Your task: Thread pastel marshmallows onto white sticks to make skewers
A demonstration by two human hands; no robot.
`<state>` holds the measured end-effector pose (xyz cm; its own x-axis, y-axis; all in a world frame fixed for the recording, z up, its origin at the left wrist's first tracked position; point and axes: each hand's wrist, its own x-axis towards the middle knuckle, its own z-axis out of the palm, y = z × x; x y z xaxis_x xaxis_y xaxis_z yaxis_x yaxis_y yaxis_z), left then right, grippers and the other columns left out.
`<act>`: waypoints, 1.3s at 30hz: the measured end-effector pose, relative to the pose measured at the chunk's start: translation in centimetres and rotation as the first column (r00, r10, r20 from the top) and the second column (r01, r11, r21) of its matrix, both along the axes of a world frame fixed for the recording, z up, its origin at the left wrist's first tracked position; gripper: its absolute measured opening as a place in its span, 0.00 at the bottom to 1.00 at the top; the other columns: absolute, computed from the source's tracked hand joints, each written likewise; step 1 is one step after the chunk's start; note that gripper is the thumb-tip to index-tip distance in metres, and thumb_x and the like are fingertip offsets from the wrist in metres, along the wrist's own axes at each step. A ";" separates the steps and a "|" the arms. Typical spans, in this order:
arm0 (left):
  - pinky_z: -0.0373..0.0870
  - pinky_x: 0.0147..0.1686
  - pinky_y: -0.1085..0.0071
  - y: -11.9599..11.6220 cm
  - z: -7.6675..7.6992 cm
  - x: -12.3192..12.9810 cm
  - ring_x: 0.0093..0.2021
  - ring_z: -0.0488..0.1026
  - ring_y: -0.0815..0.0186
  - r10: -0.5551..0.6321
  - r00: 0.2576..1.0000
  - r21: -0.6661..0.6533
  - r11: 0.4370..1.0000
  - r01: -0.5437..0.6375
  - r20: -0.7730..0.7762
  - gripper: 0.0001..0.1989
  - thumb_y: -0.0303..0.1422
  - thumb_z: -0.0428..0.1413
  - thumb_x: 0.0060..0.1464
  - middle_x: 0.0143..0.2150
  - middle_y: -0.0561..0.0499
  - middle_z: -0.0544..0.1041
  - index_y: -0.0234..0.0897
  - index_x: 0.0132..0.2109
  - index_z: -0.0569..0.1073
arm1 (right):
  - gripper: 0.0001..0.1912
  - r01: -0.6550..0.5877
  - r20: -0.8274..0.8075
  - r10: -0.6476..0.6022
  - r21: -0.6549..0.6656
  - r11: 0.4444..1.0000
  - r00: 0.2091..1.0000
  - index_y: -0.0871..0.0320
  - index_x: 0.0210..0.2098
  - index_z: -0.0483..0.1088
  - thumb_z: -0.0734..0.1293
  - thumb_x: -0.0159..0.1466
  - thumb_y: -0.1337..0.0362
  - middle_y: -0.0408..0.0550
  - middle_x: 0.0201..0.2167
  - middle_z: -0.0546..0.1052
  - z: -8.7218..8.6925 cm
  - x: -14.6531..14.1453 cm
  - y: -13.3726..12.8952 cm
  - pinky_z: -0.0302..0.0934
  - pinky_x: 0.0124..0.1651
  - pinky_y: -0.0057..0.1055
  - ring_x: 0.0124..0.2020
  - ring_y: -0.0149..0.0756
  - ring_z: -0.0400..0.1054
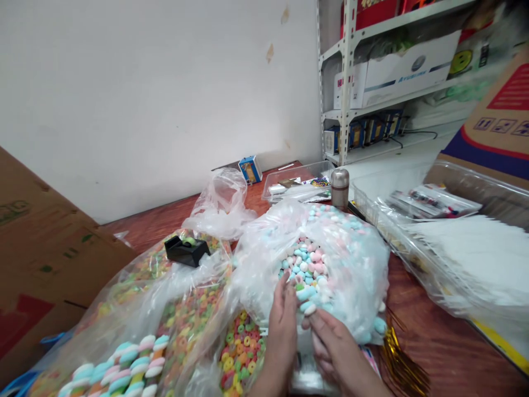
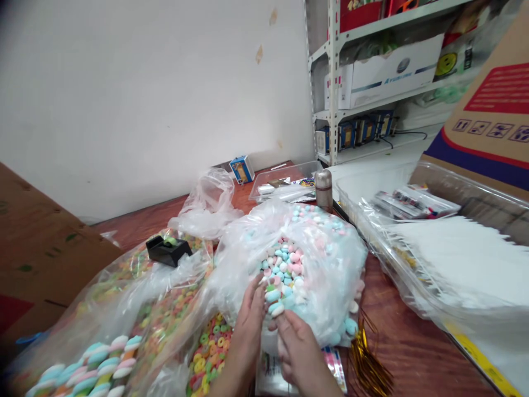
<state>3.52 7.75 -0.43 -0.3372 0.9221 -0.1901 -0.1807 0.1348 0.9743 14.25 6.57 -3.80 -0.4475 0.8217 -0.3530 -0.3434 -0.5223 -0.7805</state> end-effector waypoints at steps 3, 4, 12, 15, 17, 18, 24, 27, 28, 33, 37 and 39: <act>0.67 0.50 0.62 3.4 0.2 -1.9 0.49 0.73 0.57 -0.090 0.830 0.057 0.988 0.145 -0.550 0.15 0.34 0.53 0.58 0.48 0.43 0.78 0.38 0.51 0.74 | 0.21 0.122 -0.136 -0.141 -0.137 0.983 0.981 0.55 0.34 0.64 0.66 0.60 0.43 0.25 0.13 0.47 0.4 2.4 1.5 0.32 0.13 0.18 0.13 0.19 0.31; 0.67 0.49 0.62 4.4 0.1 -2.5 0.47 0.74 0.56 -0.103 0.712 0.045 0.981 0.186 -0.695 0.13 0.31 0.52 0.57 0.46 0.43 0.78 0.38 0.48 0.76 | 0.20 0.176 -0.142 -0.196 -0.142 0.974 0.970 0.55 0.34 0.64 0.67 0.60 0.45 0.26 0.13 0.48 0.5 3.3 1.8 0.32 0.14 0.18 0.14 0.19 0.32; 0.67 0.44 0.62 7.2 -1.4 -3.9 0.40 0.75 0.57 -0.199 0.418 -0.097 0.963 0.253 -0.886 0.12 0.24 0.52 0.51 0.37 0.45 0.80 0.37 0.39 0.79 | 0.19 0.280 -0.129 -0.301 -0.162 0.946 0.945 0.56 0.33 0.64 0.68 0.60 0.46 0.26 0.14 0.47 -1.2 6.2 2.6 0.33 0.14 0.18 0.14 0.19 0.33; 0.67 0.43 0.64 7.8 -1.6 -3.2 0.40 0.74 0.58 -0.202 0.385 -0.102 0.959 0.264 -0.901 0.13 0.23 0.52 0.52 0.38 0.47 0.79 0.38 0.41 0.78 | 0.20 0.259 -0.121 -0.281 -0.167 0.951 0.952 0.56 0.33 0.64 0.68 0.60 0.46 0.27 0.14 0.49 -1.8 6.1 2.6 0.32 0.13 0.18 0.14 0.18 0.33; 0.67 0.43 0.65 8.3 -1.7 -2.3 0.40 0.74 0.60 -0.200 0.371 -0.090 0.952 0.293 -0.907 0.14 0.23 0.53 0.51 0.40 0.47 0.78 0.38 0.43 0.77 | 0.20 0.240 -0.125 -0.263 -0.176 0.955 0.957 0.56 0.33 0.64 0.68 0.60 0.45 0.26 0.14 0.49 -1.8 6.1 2.6 0.32 0.14 0.18 0.14 0.18 0.32; 0.67 0.42 0.66 8.5 -1.7 -1.7 0.40 0.73 0.61 -0.198 0.366 -0.083 0.948 0.308 -0.909 0.14 0.23 0.53 0.51 0.40 0.48 0.77 0.38 0.44 0.76 | 0.20 0.232 -0.130 -0.257 -0.181 0.956 0.957 0.56 0.32 0.64 0.68 0.60 0.45 0.26 0.14 0.48 -1.8 6.2 2.6 0.32 0.14 0.18 0.14 0.18 0.32; 0.67 0.43 0.65 9.2 -1.8 0.7 0.41 0.72 0.60 -0.159 0.349 -0.034 0.940 0.340 -0.923 0.11 0.23 0.52 0.53 0.39 0.47 0.75 0.37 0.42 0.75 | 0.22 0.225 -0.137 -0.254 -0.195 0.955 0.957 0.56 0.31 0.64 0.70 0.57 0.44 0.26 0.13 0.48 -1.1 6.6 2.8 0.31 0.14 0.18 0.13 0.17 0.32; 0.66 0.46 0.64 9.6 -1.9 0.6 0.45 0.72 0.60 -0.133 0.354 -0.009 0.943 0.333 -0.926 0.15 0.20 0.50 0.53 0.42 0.46 0.75 0.38 0.45 0.74 | 0.22 0.222 -0.138 -0.250 -0.196 0.955 0.958 0.56 0.32 0.65 0.70 0.57 0.44 0.26 0.13 0.48 -1.1 6.6 2.9 0.31 0.14 0.18 0.13 0.17 0.32; 0.66 0.46 0.65 9.8 -1.9 0.5 0.45 0.72 0.60 -0.125 0.355 -0.003 0.946 0.325 -0.926 0.16 0.19 0.50 0.53 0.43 0.46 0.75 0.37 0.45 0.74 | 0.22 0.220 -0.137 -0.248 -0.190 0.957 0.959 0.56 0.32 0.65 0.70 0.57 0.44 0.26 0.13 0.48 -1.2 6.6 2.9 0.31 0.14 0.18 0.13 0.17 0.32; 0.65 0.44 0.66 11.7 -2.1 0.6 0.43 0.72 0.61 -0.133 0.352 -0.012 0.946 0.325 -0.927 0.11 0.25 0.52 0.54 0.40 0.48 0.77 0.38 0.43 0.75 | 0.24 0.199 -0.133 -0.224 -0.180 0.963 0.965 0.56 0.31 0.65 0.70 0.55 0.42 0.25 0.12 0.46 -1.6 6.5 2.9 0.32 0.13 0.18 0.12 0.17 0.31; 0.65 0.41 0.67 12.9 -2.4 1.3 0.39 0.73 0.60 -0.178 0.348 -0.055 0.940 0.335 -0.921 0.07 0.30 0.54 0.55 0.37 0.48 0.78 0.37 0.39 0.76 | 0.24 0.197 -0.118 -0.217 -0.164 0.967 0.969 0.56 0.31 0.65 0.70 0.55 0.41 0.25 0.12 0.48 -1.4 6.6 3.0 0.32 0.13 0.17 0.12 0.17 0.32; 0.65 0.38 0.68 13.3 -2.6 1.1 0.37 0.73 0.62 -0.215 0.348 -0.085 0.932 0.353 -0.913 0.07 0.30 0.54 0.54 0.35 0.49 0.79 0.37 0.37 0.76 | 0.25 0.193 -0.108 -0.212 -0.160 0.968 0.971 0.56 0.32 0.65 0.70 0.54 0.40 0.25 0.12 0.48 -1.3 6.8 3.1 0.32 0.13 0.17 0.12 0.17 0.33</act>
